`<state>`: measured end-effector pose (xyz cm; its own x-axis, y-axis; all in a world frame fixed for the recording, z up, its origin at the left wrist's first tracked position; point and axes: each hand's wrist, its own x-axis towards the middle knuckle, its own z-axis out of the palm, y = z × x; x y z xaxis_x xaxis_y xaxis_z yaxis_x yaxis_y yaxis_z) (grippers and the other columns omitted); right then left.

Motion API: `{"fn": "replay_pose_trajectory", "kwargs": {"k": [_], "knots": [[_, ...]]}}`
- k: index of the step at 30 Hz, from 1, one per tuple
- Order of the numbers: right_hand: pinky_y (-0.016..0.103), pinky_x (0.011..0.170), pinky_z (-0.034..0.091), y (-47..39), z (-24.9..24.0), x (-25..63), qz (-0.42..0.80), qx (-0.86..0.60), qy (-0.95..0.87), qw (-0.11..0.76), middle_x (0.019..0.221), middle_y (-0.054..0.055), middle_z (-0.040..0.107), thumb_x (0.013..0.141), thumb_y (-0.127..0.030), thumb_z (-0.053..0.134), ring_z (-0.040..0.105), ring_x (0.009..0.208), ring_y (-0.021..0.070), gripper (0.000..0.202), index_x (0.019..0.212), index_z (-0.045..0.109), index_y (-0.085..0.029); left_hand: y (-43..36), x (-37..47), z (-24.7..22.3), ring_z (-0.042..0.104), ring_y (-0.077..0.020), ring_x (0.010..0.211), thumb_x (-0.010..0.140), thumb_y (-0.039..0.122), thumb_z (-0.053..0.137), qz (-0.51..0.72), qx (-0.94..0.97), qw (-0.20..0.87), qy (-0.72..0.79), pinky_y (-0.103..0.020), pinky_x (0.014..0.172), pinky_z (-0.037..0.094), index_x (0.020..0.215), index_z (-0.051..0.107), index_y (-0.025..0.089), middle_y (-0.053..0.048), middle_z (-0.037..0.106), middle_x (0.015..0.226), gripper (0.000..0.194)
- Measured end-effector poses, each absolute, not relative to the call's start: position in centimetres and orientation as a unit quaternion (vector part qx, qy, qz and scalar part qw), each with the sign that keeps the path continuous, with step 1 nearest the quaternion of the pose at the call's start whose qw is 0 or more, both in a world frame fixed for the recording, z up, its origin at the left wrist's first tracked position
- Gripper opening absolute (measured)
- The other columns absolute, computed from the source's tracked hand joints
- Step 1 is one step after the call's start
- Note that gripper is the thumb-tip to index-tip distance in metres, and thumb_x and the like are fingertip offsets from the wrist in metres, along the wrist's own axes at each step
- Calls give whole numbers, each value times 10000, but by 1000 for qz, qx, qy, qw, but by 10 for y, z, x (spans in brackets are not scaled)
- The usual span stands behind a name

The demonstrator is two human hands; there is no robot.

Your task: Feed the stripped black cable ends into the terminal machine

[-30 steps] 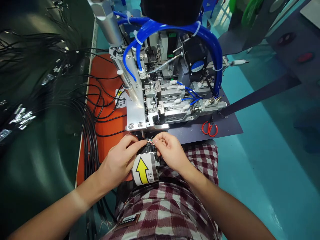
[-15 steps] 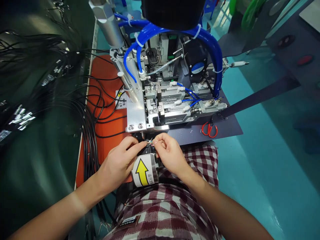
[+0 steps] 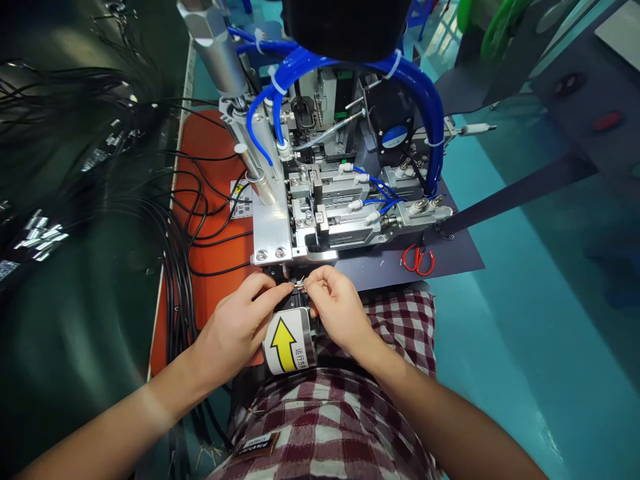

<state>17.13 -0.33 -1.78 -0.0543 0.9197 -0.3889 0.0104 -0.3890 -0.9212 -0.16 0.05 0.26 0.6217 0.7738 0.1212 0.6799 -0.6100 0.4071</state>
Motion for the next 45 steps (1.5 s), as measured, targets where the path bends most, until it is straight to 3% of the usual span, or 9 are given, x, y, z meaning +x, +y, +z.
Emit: {"fn": "replay_pose_trajectory", "kwargs": {"k": [9, 20, 27, 45], "knots": [[242, 469, 293, -2, -18, 170, 611, -565, -391, 394, 477, -76, 451, 801, -306, 543, 407, 433, 102, 152, 703, 515, -193, 2, -1, 3, 575, -177, 748, 897, 81, 386, 143, 888, 161, 406, -299, 636, 544, 1087, 589, 104, -86, 550, 893, 279], [244, 468, 333, -4, -23, 173, 605, -557, -410, 394, 615, -52, 487, 831, -351, 564, 452, 466, 104, 182, 744, 515, -199, 1, -1, 1, 574, -166, 749, 905, 96, 382, 133, 891, 154, 406, -285, 644, 541, 1093, 584, 114, -80, 551, 898, 277], [254, 472, 330, -7, -29, 172, 572, -573, -438, 390, 552, -58, 472, 866, -327, 536, 444, 476, 126, 156, 760, 512, -216, 1, -3, 0, 572, -178, 722, 903, 108, 412, 125, 896, 135, 404, -281, 604, 520, 1101, 582, 104, -78, 547, 881, 261], [232, 458, 252, -2, -25, 162, 640, -569, -307, 416, 439, -80, 444, 736, -263, 548, 369, 418, 94, 113, 659, 510, -190, 1, -2, 4, 550, -194, 716, 869, 64, 409, 107, 908, 122, 388, -306, 605, 506, 1126, 582, 97, -94, 554, 913, 312]]}}
